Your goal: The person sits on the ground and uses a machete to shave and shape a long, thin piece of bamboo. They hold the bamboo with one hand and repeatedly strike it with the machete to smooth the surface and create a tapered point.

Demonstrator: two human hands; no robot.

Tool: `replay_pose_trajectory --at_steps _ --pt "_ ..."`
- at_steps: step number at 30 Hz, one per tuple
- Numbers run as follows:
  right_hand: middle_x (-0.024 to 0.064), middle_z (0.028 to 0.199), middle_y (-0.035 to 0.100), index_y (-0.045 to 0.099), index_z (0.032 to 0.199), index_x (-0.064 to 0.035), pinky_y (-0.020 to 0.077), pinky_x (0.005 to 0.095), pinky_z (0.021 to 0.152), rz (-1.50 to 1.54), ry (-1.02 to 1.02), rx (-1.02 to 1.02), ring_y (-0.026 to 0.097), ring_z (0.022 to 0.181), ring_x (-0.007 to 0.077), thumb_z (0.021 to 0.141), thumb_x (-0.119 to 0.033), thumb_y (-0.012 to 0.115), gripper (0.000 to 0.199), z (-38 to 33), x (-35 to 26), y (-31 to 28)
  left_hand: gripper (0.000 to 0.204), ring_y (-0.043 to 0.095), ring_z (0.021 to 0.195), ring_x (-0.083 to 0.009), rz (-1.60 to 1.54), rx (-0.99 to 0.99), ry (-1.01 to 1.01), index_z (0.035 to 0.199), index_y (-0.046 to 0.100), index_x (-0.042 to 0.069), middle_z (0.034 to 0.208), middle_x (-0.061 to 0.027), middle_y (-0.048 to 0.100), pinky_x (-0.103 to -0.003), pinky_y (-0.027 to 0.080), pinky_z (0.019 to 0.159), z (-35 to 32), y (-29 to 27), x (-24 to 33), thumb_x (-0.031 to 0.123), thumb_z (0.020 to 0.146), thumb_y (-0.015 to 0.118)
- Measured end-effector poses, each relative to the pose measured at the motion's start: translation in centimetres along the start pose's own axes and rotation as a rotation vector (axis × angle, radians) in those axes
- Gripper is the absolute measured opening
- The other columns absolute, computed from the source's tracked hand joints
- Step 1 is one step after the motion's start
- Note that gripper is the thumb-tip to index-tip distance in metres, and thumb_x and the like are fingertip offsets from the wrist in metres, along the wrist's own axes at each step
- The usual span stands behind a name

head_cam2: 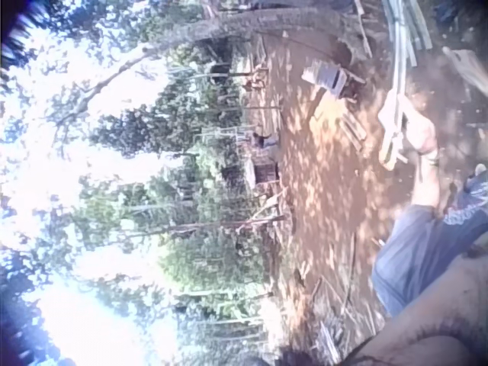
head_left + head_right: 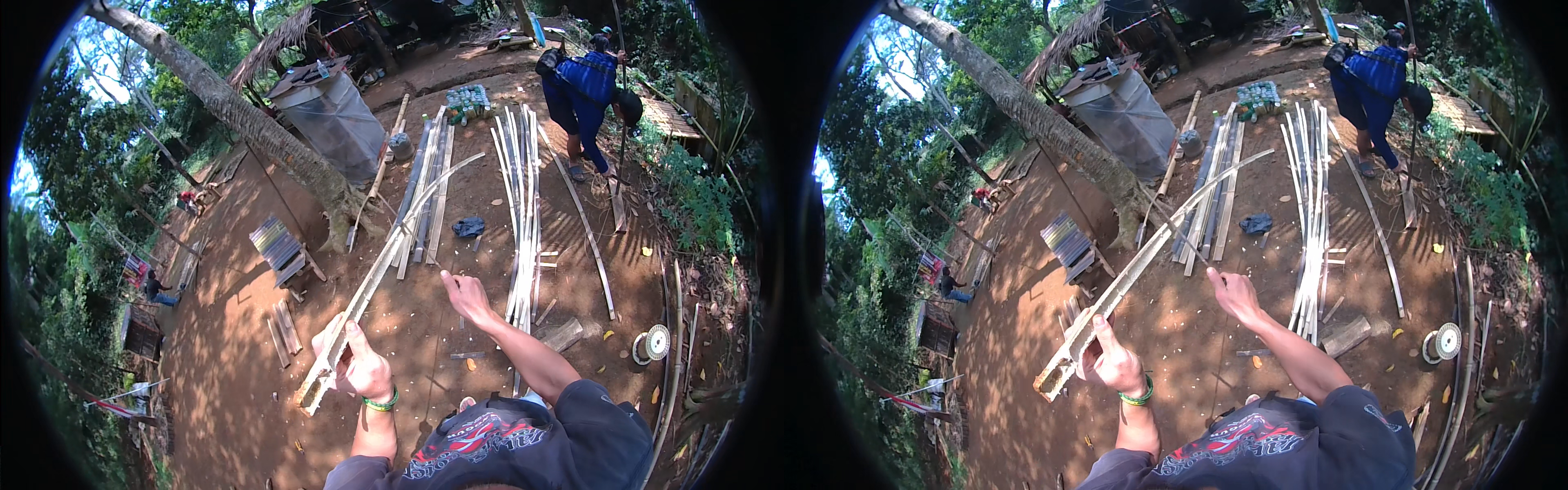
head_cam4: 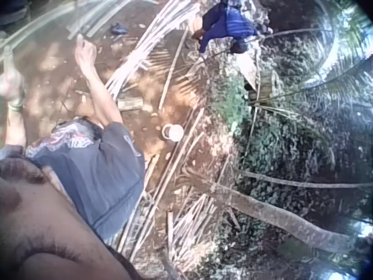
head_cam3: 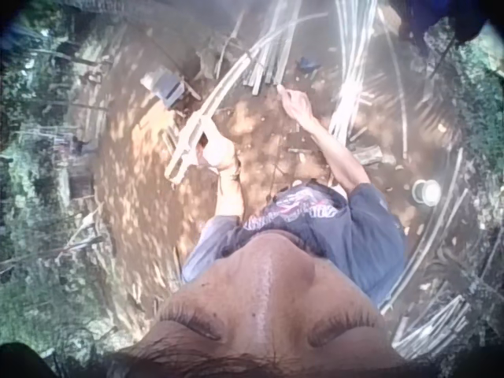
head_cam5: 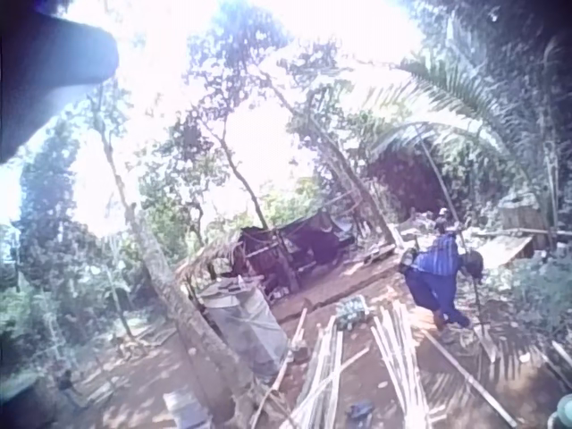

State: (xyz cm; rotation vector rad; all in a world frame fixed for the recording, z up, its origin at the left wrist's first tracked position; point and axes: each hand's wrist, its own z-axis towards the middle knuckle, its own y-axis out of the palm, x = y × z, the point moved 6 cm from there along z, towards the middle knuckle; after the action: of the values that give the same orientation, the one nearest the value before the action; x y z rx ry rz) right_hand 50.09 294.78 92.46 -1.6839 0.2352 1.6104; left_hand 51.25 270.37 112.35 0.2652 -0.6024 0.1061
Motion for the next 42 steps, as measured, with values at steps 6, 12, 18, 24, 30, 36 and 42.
replay_pose_trajectory --at_steps 6,12,18,24,30,36,42 --pt "0.0221 0.059 0.057 0.063 0.081 -0.0008 0.0455 0.0468 0.055 0.128 -0.532 0.127 0.06 0.061 0.0442 0.095 -0.04 0.058 0.042 -2.3 -1.5 1.2 0.018 0.068 0.083 -0.0194 -0.102 0.073 -0.158 0.107 0.06 -0.009 0.101 -0.0184 0.068 -0.029 0.061 0.072 1.2 0.1 0.4 -0.003 0.091 0.064" --pt "0.0253 0.072 0.065 0.068 0.081 0.0003 0.0493 0.051 0.071 -0.07 0.078 0.001 0.065 0.076 0.0446 0.097 -0.056 0.043 0.064 0.4 2.9 1.3 0.017 0.065 0.093 -0.0199 -0.121 0.07 -0.174 0.105 0.058 -0.008 0.113 -0.0184 0.064 -0.032 0.058 0.082 0.8 -0.2 -3.2 -0.004 0.089 0.064" --pt "0.0257 0.067 0.062 0.066 0.078 0.0015 0.0485 0.0486 0.068 0.037 0.058 -0.048 0.063 0.071 0.0455 0.097 -0.053 0.049 0.06 -3.0 -0.8 0.3 0.022 0.061 0.103 -0.0241 0.033 -0.16 0.026 0.107 0.057 -0.006 0.125 -0.0202 0.058 -0.04 0.053 0.092 2.1 1.0 -2.7 -0.002 0.087 0.065" --pt "0.0264 0.07 0.064 0.07 0.082 0.0011 0.0503 0.0499 0.071 -0.039 0.051 -0.09 0.065 0.072 0.045 0.096 -0.056 0.047 0.063 -4.3 -1.7 -1.8 0.01 0.058 0.093 -0.0266 -0.578 -0.004 -0.017 0.098 0.046 0.005 0.089 -0.0128 0.054 -0.045 0.045 0.098 1.9 4.9 -2.8 0.006 0.089 0.051" --pt "0.027 0.067 0.063 0.07 0.082 0.0015 0.0506 0.0503 0.071 -0.15 -0.034 -0.18 0.065 0.072 0.0448 0.096 -0.058 0.046 0.066 -4.9 -3.8 -4.5 0.037 0.025 0.045 -0.0076 -0.773 0.091 -0.151 0.067 0.029 0.015 0.053 0.0032 0.029 -0.023 0.023 0.046 0.8 5.4 -2.2 0.023 0.101 0.042" --pt "0.0268 0.061 0.059 0.066 0.08 0.0039 0.0505 0.0497 0.064 -0.119 -0.271 -0.158 0.064 0.063 0.0444 0.096 -0.051 0.051 0.059 -5.9 -6.2 -6.3 0.041 0.021 0.044 -0.0086 -0.927 -0.155 -0.035 0.063 0.032 0.016 0.049 0.0031 0.028 -0.025 0.021 0.047 2.1 3.0 2.8 0.03 0.1 0.039" --pt "0.0275 0.063 0.06 0.067 0.08 0.0027 0.0493 0.0507 0.062 -0.135 -0.046 0.024 0.064 0.062 0.0438 0.097 -0.045 0.052 0.053 -2.8 0.7 -2.7 0.039 0.022 0.043 -0.0084 -0.896 -0.157 -0.011 0.062 0.031 0.016 0.048 0.0025 0.031 -0.025 0.021 0.046 2.6 1.0 4.4 0.024 0.099 0.04"
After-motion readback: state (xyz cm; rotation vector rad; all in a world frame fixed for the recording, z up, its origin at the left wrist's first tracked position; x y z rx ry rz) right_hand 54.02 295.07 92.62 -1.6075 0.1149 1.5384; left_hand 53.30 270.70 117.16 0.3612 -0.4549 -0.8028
